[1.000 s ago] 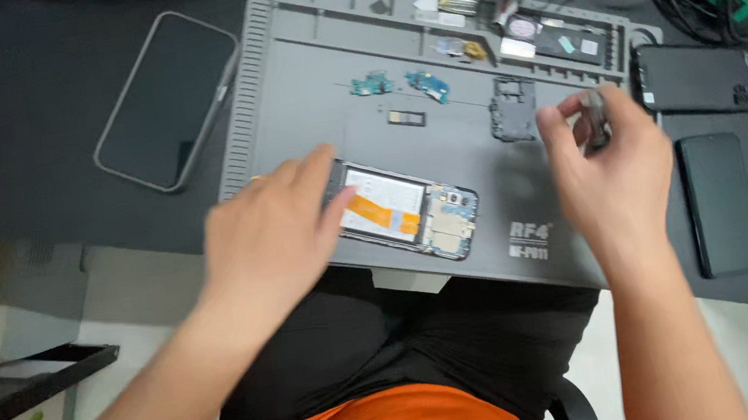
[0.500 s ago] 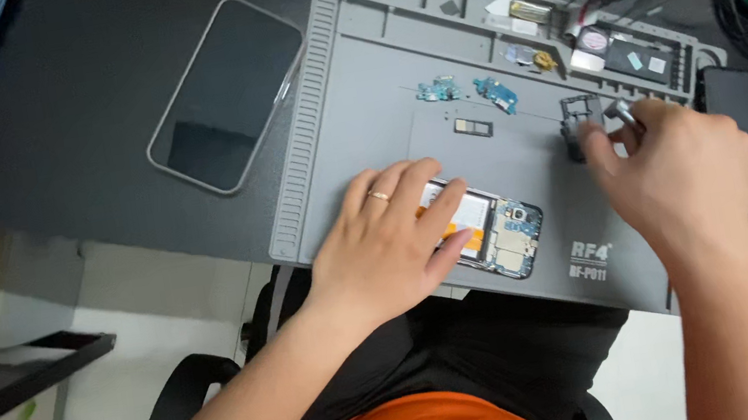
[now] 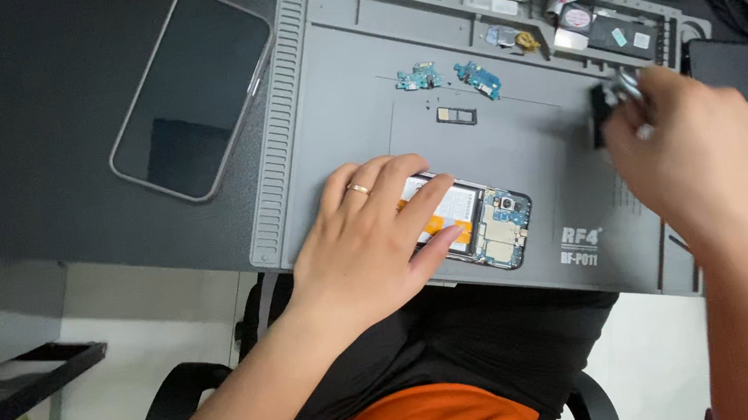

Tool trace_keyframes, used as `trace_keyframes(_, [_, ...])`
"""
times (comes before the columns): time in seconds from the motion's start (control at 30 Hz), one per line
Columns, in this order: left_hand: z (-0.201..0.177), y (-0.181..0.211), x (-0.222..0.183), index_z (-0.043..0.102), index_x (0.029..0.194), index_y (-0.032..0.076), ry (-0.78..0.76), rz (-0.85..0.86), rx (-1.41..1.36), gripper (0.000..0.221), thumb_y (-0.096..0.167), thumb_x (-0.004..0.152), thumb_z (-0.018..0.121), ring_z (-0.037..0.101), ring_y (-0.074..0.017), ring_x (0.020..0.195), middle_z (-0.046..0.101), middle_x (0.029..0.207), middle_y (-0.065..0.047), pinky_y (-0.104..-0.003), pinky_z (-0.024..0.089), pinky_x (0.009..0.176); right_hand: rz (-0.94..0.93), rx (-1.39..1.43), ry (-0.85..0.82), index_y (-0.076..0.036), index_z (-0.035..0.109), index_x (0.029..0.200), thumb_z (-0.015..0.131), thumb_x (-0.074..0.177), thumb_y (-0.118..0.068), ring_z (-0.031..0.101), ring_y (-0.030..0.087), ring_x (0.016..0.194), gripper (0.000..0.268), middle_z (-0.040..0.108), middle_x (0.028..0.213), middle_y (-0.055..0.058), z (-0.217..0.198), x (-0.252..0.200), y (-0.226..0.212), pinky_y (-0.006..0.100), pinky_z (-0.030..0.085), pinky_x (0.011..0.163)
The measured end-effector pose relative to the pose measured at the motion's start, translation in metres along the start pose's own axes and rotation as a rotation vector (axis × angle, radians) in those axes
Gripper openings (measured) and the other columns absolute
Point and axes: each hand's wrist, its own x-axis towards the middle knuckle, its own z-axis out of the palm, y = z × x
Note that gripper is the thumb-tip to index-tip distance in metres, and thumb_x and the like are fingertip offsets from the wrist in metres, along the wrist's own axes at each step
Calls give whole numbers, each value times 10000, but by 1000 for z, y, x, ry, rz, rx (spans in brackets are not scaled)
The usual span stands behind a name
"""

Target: The person uses a screwdriver to remove screws from the internal frame of a disassembled smartphone. They work on the battery area and the camera module, placing removed screws on the mat. The phone remains open throughout the clip.

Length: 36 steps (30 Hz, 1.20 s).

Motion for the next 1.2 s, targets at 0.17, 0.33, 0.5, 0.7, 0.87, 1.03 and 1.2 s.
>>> trace_keyframes(0.17, [-3,1,1,666,1302,152,18,13,47,346,396,1058,698,625,-297,1208,604,1311,-88,-487,448,1042,93,333,-114,-148,520,1179,653,1047,-224,592,466,760,203,662,888,163,-10,-56,-4,501,442,754])
trace_keyframes(0.33, [-8,6,6,663,1296,153,-4,54,74,326,381,1066,704,640,-296,1171,613,1303,-87,-488,443,1024,234,450,-239,-248,559,1615,592,1077,-201,813,300,841,541,813,1071,167,-10,-87,-10,469,573,759])
trace_keyframes(0.5, [-14,19,9,701,1278,199,-43,154,198,326,451,1079,756,640,-255,1268,635,1364,-82,-491,474,1147,268,358,-356,-384,421,1707,795,847,-451,730,477,1020,940,718,1263,322,-6,-93,9,484,489,946])
trace_keyframes(0.7, [4,22,10,712,1293,210,-37,202,282,418,568,1078,709,667,-242,1281,702,1325,-52,-466,514,1085,205,258,-510,-460,412,1692,874,783,-421,739,452,694,1020,766,1159,144,-3,-85,26,440,541,786])
trace_keyframes(0.87, [2,21,10,698,1302,212,-26,261,258,358,514,1109,693,658,-206,1274,675,1327,-44,-447,520,1076,51,301,-464,-389,484,1647,912,763,-366,552,327,498,983,592,644,94,5,-84,40,394,507,615])
trace_keyframes(1.03, [1,21,11,693,1322,237,-71,314,232,326,482,1107,686,631,-202,1312,685,1362,-47,-451,504,1089,24,293,-429,-362,521,1586,917,755,-383,487,281,468,921,563,553,63,12,-84,42,372,489,568])
trace_keyframes(1.2, [1,22,11,684,1331,220,-102,297,201,378,518,1099,674,627,-217,1313,674,1364,-56,-463,487,1099,24,554,-201,-310,663,1433,1004,629,-447,604,92,503,883,718,668,-39,17,-99,27,248,511,642])
